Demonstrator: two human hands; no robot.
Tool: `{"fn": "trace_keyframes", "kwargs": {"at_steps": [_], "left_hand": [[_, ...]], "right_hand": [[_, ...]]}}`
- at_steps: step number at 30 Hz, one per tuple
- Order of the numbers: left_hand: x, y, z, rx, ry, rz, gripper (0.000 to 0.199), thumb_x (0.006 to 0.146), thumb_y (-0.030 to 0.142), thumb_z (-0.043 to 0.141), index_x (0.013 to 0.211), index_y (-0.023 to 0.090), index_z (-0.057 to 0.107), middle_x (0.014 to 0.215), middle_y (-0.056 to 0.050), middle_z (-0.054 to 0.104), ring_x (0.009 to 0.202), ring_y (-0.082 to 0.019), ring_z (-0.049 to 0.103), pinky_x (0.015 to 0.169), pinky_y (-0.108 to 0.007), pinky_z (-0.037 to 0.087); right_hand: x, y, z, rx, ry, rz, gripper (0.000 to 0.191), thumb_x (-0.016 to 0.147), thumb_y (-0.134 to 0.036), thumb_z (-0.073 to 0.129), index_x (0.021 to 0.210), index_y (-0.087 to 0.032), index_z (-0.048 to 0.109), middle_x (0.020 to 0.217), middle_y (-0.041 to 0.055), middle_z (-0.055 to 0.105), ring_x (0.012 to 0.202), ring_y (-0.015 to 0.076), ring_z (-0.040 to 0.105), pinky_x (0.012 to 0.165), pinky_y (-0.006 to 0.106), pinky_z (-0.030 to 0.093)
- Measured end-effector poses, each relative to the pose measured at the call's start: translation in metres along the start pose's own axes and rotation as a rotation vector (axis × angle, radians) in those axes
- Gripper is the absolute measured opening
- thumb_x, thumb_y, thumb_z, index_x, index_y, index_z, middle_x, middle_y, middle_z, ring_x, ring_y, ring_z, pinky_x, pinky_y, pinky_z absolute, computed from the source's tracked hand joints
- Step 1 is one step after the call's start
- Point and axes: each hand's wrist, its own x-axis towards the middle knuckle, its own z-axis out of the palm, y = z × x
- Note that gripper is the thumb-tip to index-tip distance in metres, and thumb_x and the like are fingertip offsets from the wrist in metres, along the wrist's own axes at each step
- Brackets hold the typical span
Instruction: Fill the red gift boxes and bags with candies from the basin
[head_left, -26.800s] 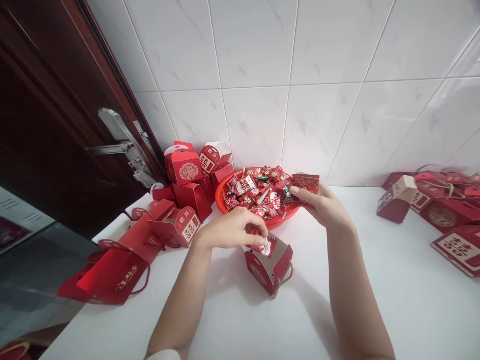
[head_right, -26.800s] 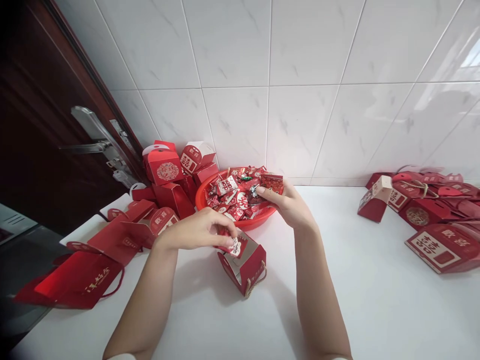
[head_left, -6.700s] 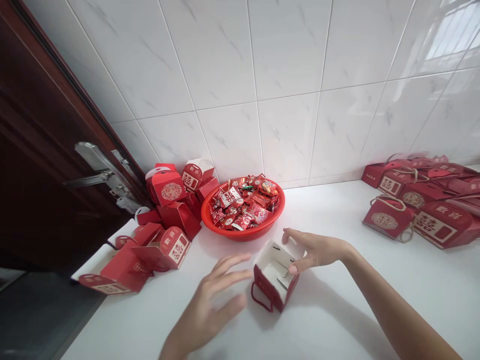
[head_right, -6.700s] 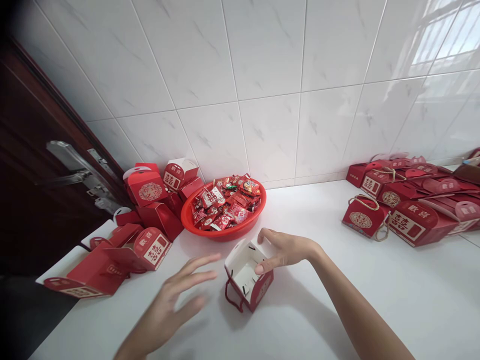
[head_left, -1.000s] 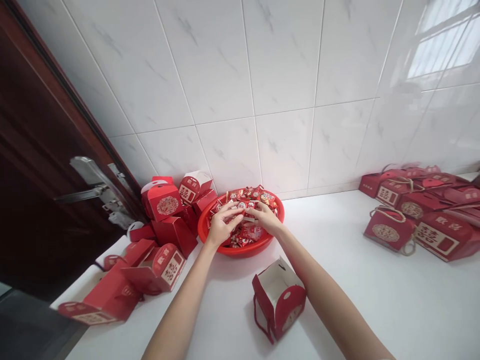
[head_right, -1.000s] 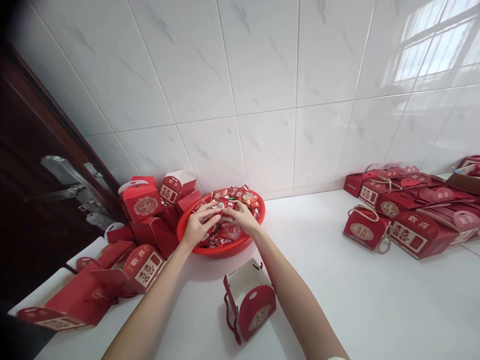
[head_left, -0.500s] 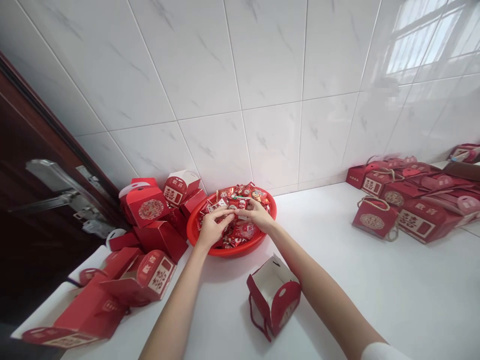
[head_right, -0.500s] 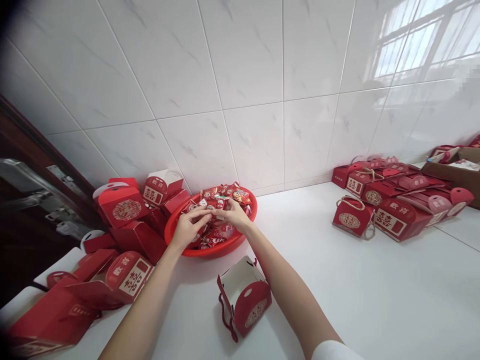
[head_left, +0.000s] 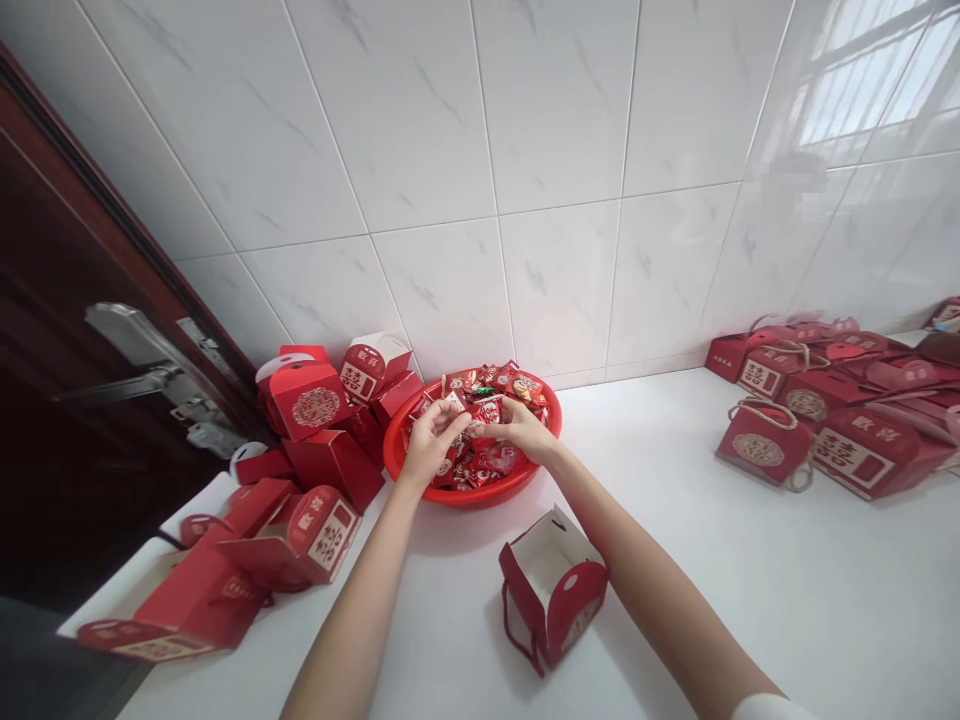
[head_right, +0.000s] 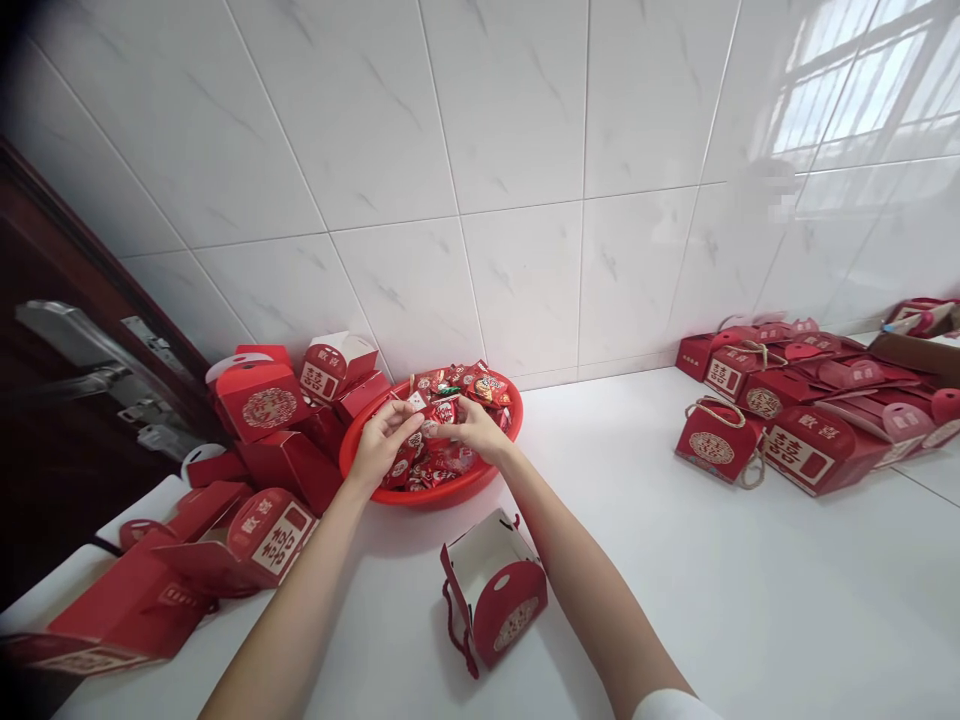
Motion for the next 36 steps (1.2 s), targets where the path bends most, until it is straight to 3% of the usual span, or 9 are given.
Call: {"fn": "trace_keyframes", "kwargs": {"at_steps": [4,10,15,22,25,29,33,36], "left_hand": [[0.001,0.000,0.000,0.051,-0.020,0.022,0.039,0.074,0.058,0.073,0.080,0.019,0.067,0.078,-0.003,0.070,0.079,-0.020,0.066,0.075,-0.030,0.054],[0.000,-0.001,0.000,0.057,-0.036,0.022,0.042,0.076,0.061,0.071,0.073,0.019,0.067,0.072,-0.001,0.067,0.073,-0.019,0.062,0.073,-0.029,0.053],[0.000,-0.003,0.001,0.041,-0.030,0.026,0.041,0.077,0.059,0.069,0.073,0.019,0.066,0.072,-0.001,0.065,0.074,-0.019,0.060,0.073,-0.029,0.051],[-0.001,-0.004,0.003,0.054,-0.005,0.003,0.039,0.076,0.057,0.070,0.072,0.019,0.066,0.075,-0.001,0.068,0.077,-0.020,0.063,0.075,-0.030,0.053],[0.002,-0.012,0.000,0.067,0.061,-0.029,0.038,0.081,0.056,0.063,0.079,0.018,0.069,0.085,-0.005,0.073,0.087,-0.022,0.068,0.083,-0.032,0.054],[0.007,-0.030,-0.003,0.120,0.132,-0.092,0.031,0.085,0.047,0.059,0.084,0.018,0.071,0.093,-0.009,0.077,0.092,-0.026,0.072,0.087,-0.038,0.056],[0.008,-0.038,-0.003,0.207,0.075,-0.102,0.014,0.075,0.025,0.069,0.087,0.021,0.075,0.097,-0.009,0.078,0.098,-0.028,0.073,0.094,-0.042,0.055],[0.006,-0.036,-0.002,0.267,0.001,-0.073,0.030,0.067,0.011,0.068,0.093,0.023,0.077,0.103,-0.007,0.079,0.106,-0.029,0.071,0.103,-0.043,0.051]], "right_hand": [[-0.003,-0.002,0.001,-0.046,-0.102,-0.014,0.046,0.055,-0.030,0.091,0.092,-0.024,0.063,0.074,-0.0062,0.067,0.066,0.0150,0.063,0.056,0.024,0.054],[-0.005,-0.004,-0.001,-0.059,-0.110,-0.006,0.052,0.059,-0.036,0.088,0.104,-0.024,0.064,0.082,-0.0038,0.070,0.070,0.0169,0.066,0.053,0.025,0.057],[-0.004,0.000,-0.002,-0.054,-0.129,-0.011,0.052,0.058,-0.034,0.090,0.101,-0.022,0.064,0.076,-0.0046,0.067,0.067,0.0159,0.064,0.052,0.025,0.054],[-0.005,0.003,-0.002,-0.058,-0.134,-0.111,0.046,0.064,-0.037,0.088,0.103,-0.024,0.067,0.092,-0.0024,0.073,0.090,0.0199,0.069,0.083,0.032,0.058],[-0.008,-0.001,0.000,-0.020,-0.063,-0.111,0.047,0.063,-0.037,0.087,0.103,-0.025,0.067,0.098,-0.0011,0.074,0.093,0.0208,0.069,0.083,0.033,0.058],[-0.009,-0.003,0.000,0.031,0.140,-0.065,0.047,0.061,-0.043,0.087,0.098,-0.026,0.063,0.096,0.0002,0.073,0.092,0.0235,0.070,0.070,0.032,0.059],[-0.007,-0.002,-0.001,0.049,0.225,-0.049,0.051,0.058,-0.045,0.089,0.094,-0.025,0.060,0.097,0.0006,0.072,0.091,0.0236,0.070,0.065,0.030,0.057],[-0.007,-0.002,-0.001,0.067,0.222,-0.068,0.052,0.057,-0.044,0.089,0.094,-0.024,0.059,0.097,0.0006,0.073,0.091,0.0226,0.070,0.066,0.029,0.057]]}}
